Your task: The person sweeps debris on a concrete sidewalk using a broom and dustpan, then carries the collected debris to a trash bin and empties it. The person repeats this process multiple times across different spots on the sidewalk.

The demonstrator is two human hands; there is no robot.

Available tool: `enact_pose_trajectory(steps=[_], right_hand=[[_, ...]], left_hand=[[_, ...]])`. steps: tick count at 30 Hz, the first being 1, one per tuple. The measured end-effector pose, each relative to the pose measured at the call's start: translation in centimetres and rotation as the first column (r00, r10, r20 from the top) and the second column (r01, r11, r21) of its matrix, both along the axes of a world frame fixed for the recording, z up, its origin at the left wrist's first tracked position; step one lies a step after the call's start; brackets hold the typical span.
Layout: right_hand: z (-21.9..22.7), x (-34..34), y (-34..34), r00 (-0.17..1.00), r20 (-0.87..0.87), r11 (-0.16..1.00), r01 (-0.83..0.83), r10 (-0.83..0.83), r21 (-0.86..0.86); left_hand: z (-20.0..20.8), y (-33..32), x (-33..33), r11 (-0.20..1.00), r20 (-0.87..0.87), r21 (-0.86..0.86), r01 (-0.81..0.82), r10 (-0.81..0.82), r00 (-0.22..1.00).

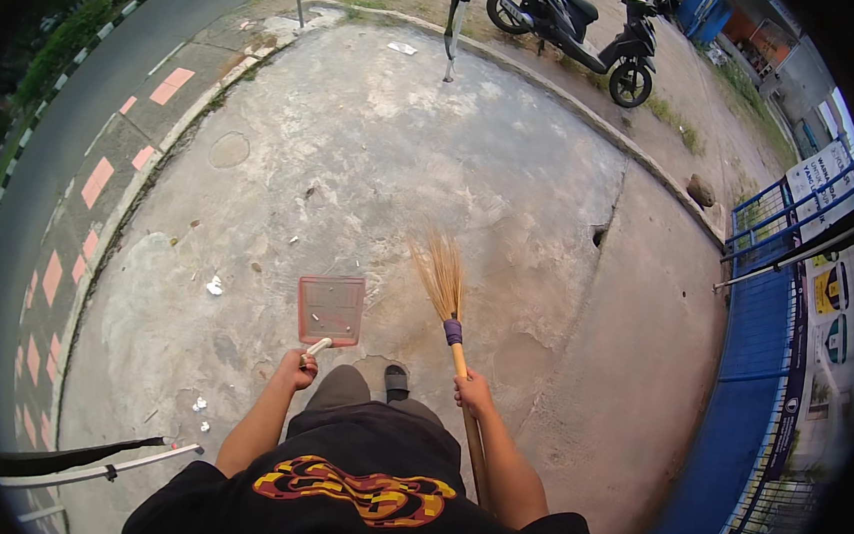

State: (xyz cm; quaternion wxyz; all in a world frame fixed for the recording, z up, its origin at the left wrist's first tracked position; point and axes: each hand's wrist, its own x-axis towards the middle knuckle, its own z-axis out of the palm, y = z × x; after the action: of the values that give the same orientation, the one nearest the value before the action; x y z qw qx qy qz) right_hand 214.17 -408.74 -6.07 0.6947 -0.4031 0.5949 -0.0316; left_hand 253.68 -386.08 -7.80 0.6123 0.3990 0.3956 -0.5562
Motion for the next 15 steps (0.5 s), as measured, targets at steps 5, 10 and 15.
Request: enact_pose_trajectory(steps=[5,10,15], right_hand=[[0.4,11.2,-15.7,0.995,0.089,0.997,-0.046,0.052,-0.066],[-0.7,22.8,-29.8,0.998,0.019,0.993,-0.058,0.061,-0.103],[0.8,30.7,-41.0,0.998,-0.058,1.0,0.012,-0.012,-0.012]], left_hand=[[-0.5,-11.2,8.3,0.996,0.009,-0.004,-0.092,0.092,0.996],[-2.4,-25.8,19.6,0.998,0.06,0.009,-0.058,0.058,0.997],[-1.9,-40.9,31.3,0.997,0.038,0.071,-0.01,0.007,0.999]])
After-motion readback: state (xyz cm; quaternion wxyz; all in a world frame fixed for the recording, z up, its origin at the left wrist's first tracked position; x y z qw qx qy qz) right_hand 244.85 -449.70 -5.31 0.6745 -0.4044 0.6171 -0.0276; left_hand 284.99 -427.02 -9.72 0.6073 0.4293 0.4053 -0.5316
